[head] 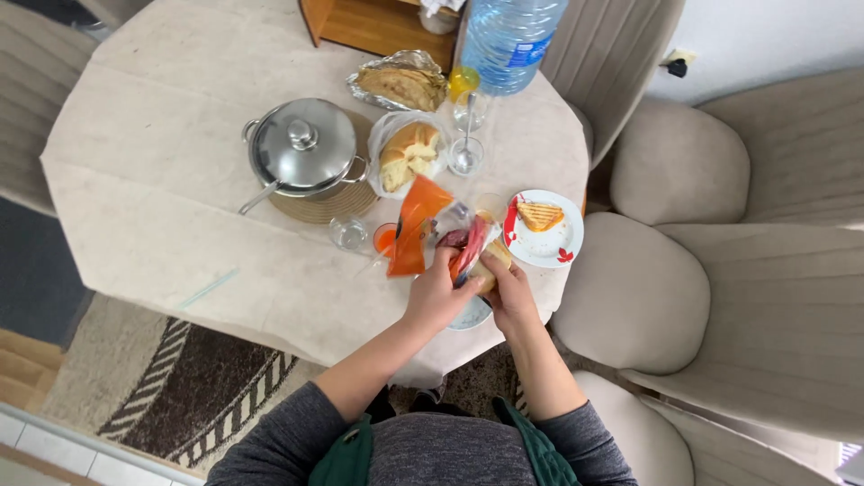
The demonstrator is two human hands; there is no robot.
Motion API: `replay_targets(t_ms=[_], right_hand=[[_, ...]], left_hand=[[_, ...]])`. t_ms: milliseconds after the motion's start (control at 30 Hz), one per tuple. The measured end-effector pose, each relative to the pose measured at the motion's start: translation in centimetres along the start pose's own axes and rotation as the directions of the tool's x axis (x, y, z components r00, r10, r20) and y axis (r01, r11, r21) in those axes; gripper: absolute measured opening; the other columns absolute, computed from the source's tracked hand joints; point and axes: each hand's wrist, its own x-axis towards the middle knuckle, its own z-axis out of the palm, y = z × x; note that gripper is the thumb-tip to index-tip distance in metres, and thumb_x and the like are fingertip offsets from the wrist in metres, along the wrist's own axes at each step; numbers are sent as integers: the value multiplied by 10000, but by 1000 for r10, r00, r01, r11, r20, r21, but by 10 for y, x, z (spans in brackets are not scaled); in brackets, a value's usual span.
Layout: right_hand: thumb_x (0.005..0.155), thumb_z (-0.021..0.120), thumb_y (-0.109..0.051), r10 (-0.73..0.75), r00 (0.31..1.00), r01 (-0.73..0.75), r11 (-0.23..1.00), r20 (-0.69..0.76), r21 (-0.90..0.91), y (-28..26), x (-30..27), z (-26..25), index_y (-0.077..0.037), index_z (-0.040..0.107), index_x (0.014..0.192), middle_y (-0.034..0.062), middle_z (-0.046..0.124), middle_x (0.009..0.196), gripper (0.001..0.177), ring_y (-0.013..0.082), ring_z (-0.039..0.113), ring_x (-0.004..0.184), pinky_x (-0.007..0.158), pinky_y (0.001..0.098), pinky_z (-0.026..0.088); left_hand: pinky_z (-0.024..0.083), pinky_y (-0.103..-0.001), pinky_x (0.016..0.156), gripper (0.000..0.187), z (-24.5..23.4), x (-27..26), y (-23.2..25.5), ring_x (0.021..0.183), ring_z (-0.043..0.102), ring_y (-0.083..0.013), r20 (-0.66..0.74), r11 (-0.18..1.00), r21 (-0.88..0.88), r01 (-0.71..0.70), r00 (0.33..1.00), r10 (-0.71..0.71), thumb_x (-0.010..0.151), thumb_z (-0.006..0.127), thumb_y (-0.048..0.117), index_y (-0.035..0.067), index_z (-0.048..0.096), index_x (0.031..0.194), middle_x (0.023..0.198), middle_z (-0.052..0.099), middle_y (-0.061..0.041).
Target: The person clears a dining table after a meal. They move a chair, place a juice bottle on the windowsill, pack leftover food into a wooden box, and carry dirty plates and glasses to the sink. They also fold and store kitchen cloths.
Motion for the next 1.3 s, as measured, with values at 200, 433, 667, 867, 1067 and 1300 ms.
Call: replay_targets(t_ms=[200,433,667,867,1067,1300], right_hand=[[879,723,-51,-139,969,156,986,204,-65,21,-36,14,3,612,1204,70,612,854,348,163,677,687,552,265,568],[856,774,-265,-182,882,469,444,435,-763,64,-45,-6,-19,484,1419,316,696,1064,680,498,673,1052,861,570,541],[867,727,-324,-53,766,643,91,641,-761,158,4,-49,-59,606,952,189,648,784,303,442,687,821,676,531,543],[858,741,-310,-36,805,591,146,593,-793,203,15,-57,-79,585,1047,194,618,907,337,450,676,889,733,536,550],[850,755,-297,1,814,568,206,581,-797,240,14,-39,-98,565,1141,199,588,1031,401,458,665,958,790,542,556],[840,772,-280,76,794,567,264,603,-780,298,29,6,-120,541,1252,205,553,1174,499,468,652,1037,856,548,563]], left_hand=[[556,-422,911,480,-26,-19,3,944,752,-331,67,975,-219,43,997,-29,772,710,418,264,538,1193,717,732,-42],[538,-527,858,375,-32,-30,-22,988,711,-434,22,999,27,-42,999,41,856,600,413,206,542,1164,876,732,-198],[581,-471,661,150,-11,-67,-69,764,752,-319,47,782,433,-449,877,478,929,519,267,192,618,1013,752,726,-83],[574,-519,796,430,-24,-87,-128,917,713,-400,-87,938,227,-262,954,288,830,657,231,136,578,1242,904,706,-182],[510,-511,962,416,-13,-114,-150,1132,657,-391,153,960,-146,240,964,-218,753,665,294,153,608,1141,1040,706,-174],[547,-490,864,453,-31,-127,-153,1025,703,-381,193,975,169,147,965,-179,803,608,591,166,638,956,914,731,-128]])
